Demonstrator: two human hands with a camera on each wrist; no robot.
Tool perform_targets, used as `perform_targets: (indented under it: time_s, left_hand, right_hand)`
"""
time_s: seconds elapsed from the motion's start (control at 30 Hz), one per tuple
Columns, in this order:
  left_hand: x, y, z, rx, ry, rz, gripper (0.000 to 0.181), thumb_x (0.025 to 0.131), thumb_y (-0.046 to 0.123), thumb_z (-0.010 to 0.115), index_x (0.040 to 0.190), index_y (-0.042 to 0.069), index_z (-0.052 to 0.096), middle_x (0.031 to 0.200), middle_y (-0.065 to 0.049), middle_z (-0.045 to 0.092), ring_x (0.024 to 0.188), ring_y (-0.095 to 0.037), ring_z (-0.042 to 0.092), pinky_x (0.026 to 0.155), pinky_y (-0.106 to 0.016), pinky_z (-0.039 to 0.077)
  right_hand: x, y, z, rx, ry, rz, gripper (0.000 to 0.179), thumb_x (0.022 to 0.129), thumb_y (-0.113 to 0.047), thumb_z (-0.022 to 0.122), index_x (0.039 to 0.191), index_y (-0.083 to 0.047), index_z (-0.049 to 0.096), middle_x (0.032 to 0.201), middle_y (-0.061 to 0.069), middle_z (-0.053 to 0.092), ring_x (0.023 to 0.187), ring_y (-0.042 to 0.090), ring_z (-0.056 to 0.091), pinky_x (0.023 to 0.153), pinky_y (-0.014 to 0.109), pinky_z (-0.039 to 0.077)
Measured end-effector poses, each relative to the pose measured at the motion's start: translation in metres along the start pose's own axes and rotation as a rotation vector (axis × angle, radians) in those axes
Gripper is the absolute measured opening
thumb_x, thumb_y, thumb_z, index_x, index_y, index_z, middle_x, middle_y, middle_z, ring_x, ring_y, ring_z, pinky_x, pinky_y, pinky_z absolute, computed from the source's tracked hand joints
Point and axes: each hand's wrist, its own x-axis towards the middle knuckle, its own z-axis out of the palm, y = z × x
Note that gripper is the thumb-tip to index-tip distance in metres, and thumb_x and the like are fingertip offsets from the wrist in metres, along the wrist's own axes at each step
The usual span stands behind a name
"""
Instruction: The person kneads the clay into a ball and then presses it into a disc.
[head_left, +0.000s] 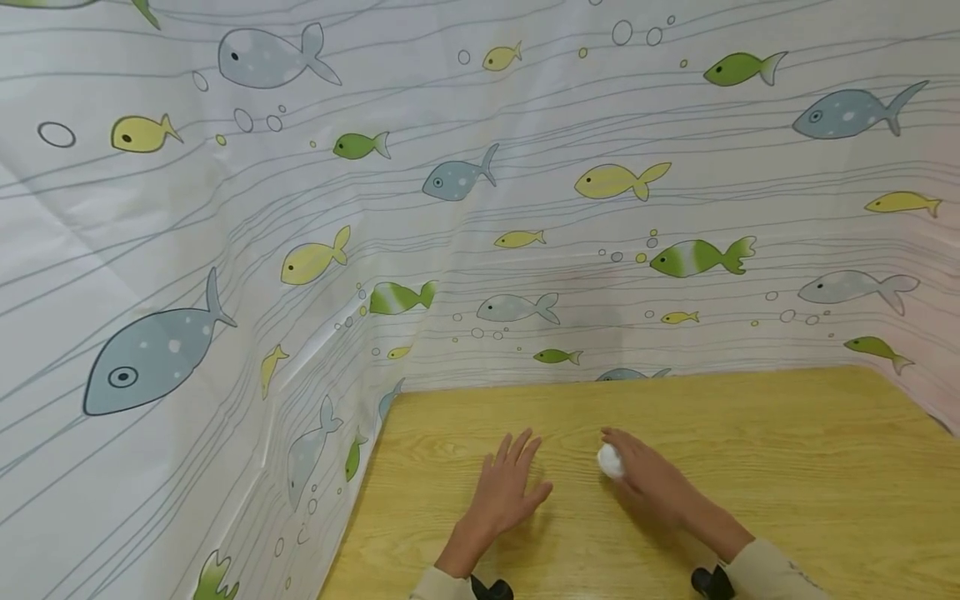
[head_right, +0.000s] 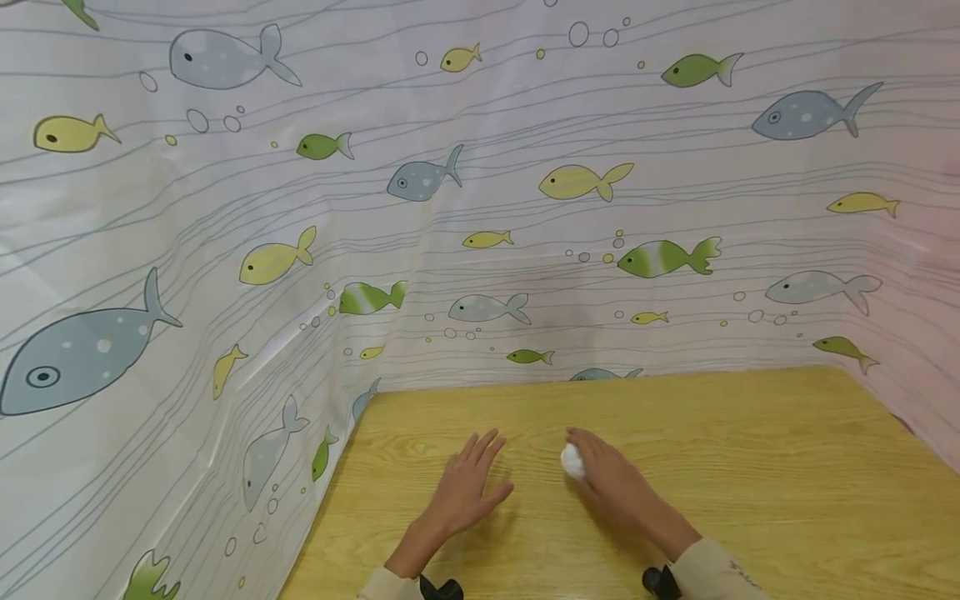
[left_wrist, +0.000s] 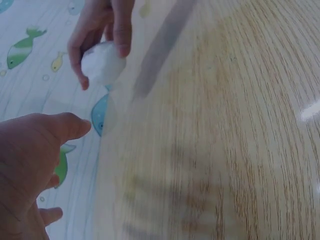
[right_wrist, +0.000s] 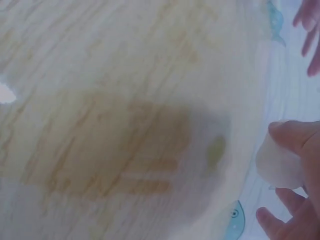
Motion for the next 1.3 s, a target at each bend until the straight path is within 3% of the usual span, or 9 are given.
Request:
perform_targets:
  time_s: [0.17, 0.4, 0.53, 0.77, 1.0, 1.13, 1.3]
  left_hand:
    - [-0.001, 0.004, -0.001, -0.013, -0.004, -0.004, 0.064, 0.102, 0.043, 0.060, 0.154, 0.011, 0.043, 0.164, -0.011, 0.040, 0.150, -0.042, 0.041, 0.109, -0.068, 0.044]
    - [0.001, 0.010, -0.002, -0.088, 0.032, -0.033, 0.060, 0.103, 0.039, 0.057, 0.153, 0.009, 0.044, 0.163, -0.012, 0.042, 0.150, -0.042, 0.040, 0.110, -0.074, 0.037]
    - [0.005, 0.016, 0.000, -0.110, 0.049, -0.037, 0.058, 0.103, 0.037, 0.058, 0.153, 0.008, 0.045, 0.162, -0.012, 0.044, 0.150, -0.040, 0.041, 0.112, -0.072, 0.037]
    - [0.009, 0.026, 0.002, -0.128, 0.053, -0.037, 0.058, 0.103, 0.035, 0.058, 0.153, 0.008, 0.045, 0.163, -0.010, 0.044, 0.151, -0.038, 0.040, 0.115, -0.069, 0.036]
    - [0.011, 0.029, 0.009, -0.132, 0.097, -0.020, 0.058, 0.104, 0.031, 0.059, 0.153, 0.006, 0.044, 0.161, -0.012, 0.045, 0.149, -0.037, 0.044, 0.117, -0.057, 0.042]
    - [0.014, 0.033, 0.011, -0.215, 0.117, -0.028, 0.057, 0.105, 0.029, 0.057, 0.155, 0.006, 0.042, 0.161, -0.014, 0.045, 0.148, -0.037, 0.045, 0.115, -0.055, 0.045]
    - [0.018, 0.042, 0.012, -0.388, 0.139, -0.014, 0.056, 0.109, 0.029, 0.047, 0.157, 0.001, 0.036, 0.162, -0.019, 0.041, 0.147, -0.041, 0.045, 0.113, -0.059, 0.045]
  right_hand:
    - [0.003, 0.001, -0.007, 0.030, 0.027, 0.050, 0.063, 0.091, -0.014, 0.078, 0.144, 0.002, 0.048, 0.148, 0.021, 0.055, 0.128, 0.036, 0.062, 0.096, 0.048, 0.058]
    - [0.007, -0.006, -0.022, 0.411, 0.009, 0.196, 0.060, 0.095, -0.012, 0.074, 0.141, 0.005, 0.040, 0.142, 0.028, 0.056, 0.118, 0.039, 0.065, 0.081, 0.037, 0.059]
    - [0.007, -0.008, -0.027, 0.512, 0.037, 0.203, 0.061, 0.096, -0.009, 0.071, 0.142, 0.006, 0.035, 0.136, 0.028, 0.057, 0.109, 0.033, 0.068, 0.077, 0.029, 0.058]
    - [0.006, -0.007, -0.029, 0.511, 0.052, 0.180, 0.065, 0.096, -0.008, 0.070, 0.149, 0.005, 0.035, 0.135, 0.025, 0.059, 0.104, 0.016, 0.067, 0.076, 0.024, 0.057]
    - [0.003, -0.011, -0.032, 0.461, 0.054, 0.191, 0.059, 0.097, -0.011, 0.070, 0.147, 0.005, 0.043, 0.140, 0.026, 0.057, 0.111, 0.025, 0.065, 0.078, 0.024, 0.054]
    - [0.004, -0.016, -0.033, 0.457, 0.058, 0.187, 0.059, 0.097, -0.012, 0.069, 0.148, 0.005, 0.043, 0.142, 0.027, 0.056, 0.113, 0.030, 0.065, 0.080, 0.025, 0.054]
    - [0.006, -0.021, -0.034, 0.459, 0.047, 0.205, 0.063, 0.098, -0.013, 0.069, 0.150, 0.005, 0.040, 0.144, 0.030, 0.054, 0.117, 0.035, 0.064, 0.084, 0.030, 0.055]
